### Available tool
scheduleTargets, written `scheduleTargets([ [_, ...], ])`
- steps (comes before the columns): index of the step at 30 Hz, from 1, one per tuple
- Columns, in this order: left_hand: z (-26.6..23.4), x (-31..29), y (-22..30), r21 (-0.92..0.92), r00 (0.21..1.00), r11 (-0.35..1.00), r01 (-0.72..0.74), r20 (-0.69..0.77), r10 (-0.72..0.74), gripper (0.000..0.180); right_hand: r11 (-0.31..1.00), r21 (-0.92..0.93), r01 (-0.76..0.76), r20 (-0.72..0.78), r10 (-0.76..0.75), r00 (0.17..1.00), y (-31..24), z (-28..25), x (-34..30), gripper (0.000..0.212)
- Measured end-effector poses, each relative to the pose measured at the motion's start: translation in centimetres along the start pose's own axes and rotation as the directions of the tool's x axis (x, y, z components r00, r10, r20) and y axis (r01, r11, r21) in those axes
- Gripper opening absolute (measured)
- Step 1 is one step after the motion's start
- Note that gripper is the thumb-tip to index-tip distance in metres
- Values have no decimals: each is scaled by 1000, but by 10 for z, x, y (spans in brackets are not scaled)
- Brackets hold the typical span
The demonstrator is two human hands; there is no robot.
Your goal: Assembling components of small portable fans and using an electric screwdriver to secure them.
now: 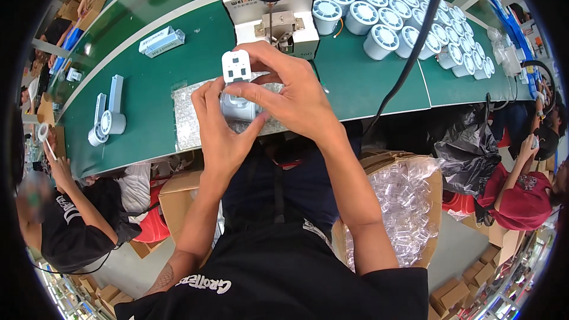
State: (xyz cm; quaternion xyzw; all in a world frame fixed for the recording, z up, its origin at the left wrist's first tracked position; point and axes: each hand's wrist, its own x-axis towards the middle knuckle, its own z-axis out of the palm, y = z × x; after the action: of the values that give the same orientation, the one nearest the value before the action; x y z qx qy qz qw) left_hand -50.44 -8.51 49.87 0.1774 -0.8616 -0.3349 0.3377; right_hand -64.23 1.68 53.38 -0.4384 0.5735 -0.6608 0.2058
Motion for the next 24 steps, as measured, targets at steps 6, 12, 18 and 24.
scheduleTargets([
  [6, -8, 17, -15, -406, 967, 901, 153, 249, -52, 69, 979, -116, 170, 86, -160, 983, 11, -19, 5, 47],
  [12, -8, 16, -17, -431, 969, 896, 104, 247, 6, 68, 978, -68, 195, 120, -186, 975, 17, -28, 0, 48],
  [18, -4, 18, -24, -500, 971, 858, 116, 238, 7, 69, 994, -9, 111, 66, -111, 992, 21, -29, -3, 45],
  [24, -3, 20, -18, -409, 982, 910, 67, 190, 13, 65, 909, -299, 290, 93, -275, 957, 19, -30, 2, 42],
])
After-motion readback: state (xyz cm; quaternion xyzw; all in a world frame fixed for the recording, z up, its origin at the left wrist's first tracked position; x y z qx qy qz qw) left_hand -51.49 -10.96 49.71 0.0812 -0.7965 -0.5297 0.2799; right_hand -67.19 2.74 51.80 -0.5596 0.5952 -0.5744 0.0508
